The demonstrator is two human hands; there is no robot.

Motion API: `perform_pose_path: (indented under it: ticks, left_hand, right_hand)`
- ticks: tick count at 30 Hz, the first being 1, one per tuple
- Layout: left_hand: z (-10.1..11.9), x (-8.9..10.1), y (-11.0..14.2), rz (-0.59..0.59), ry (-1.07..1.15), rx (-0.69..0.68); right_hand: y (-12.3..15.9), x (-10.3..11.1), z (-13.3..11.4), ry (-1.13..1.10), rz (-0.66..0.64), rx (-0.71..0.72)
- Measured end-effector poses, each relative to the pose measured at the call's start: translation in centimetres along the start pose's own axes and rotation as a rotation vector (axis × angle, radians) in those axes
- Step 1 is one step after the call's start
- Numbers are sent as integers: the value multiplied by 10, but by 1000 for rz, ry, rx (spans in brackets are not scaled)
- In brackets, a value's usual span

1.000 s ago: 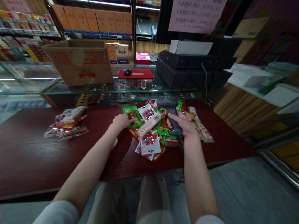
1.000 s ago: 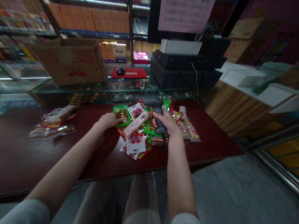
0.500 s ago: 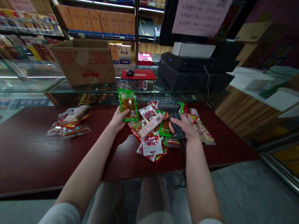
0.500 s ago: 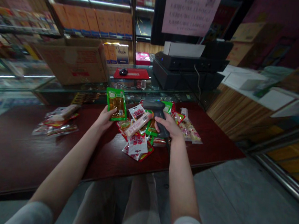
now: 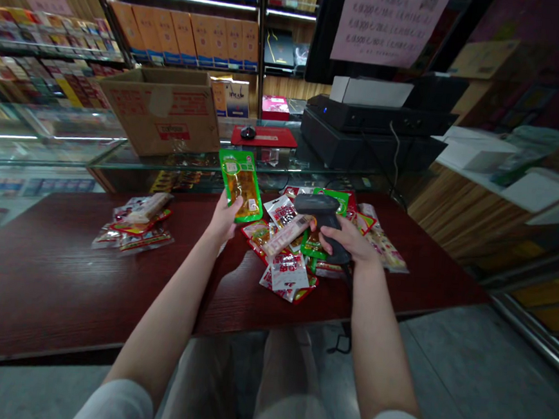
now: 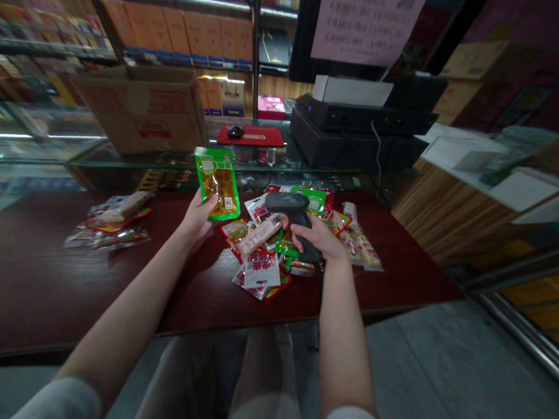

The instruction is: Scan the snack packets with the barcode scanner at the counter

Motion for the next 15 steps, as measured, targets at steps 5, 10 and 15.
perform_pose_path:
  ticks: [5,10,15]
  left_hand:
    - [47,27,2,79,-774,-34]
    - [95,96,14,132,-1521,223]
    - [99,156,33,67,-1834,339]
  right_hand:
    - [2,3,-1,-35,46,19]
    - [4,8,-3,-133,94,68]
    - [5,11,-6,-200,120,96]
Point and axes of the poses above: each hand's wrist, its own y-axis away from the middle knuckle, its own x-axis out of the back of the hand, z = x × y, the point moved 5 cm from there along -y, towards the middle knuckle, and after that the axes turned 2 degrees about x, right-handed, at the moved point
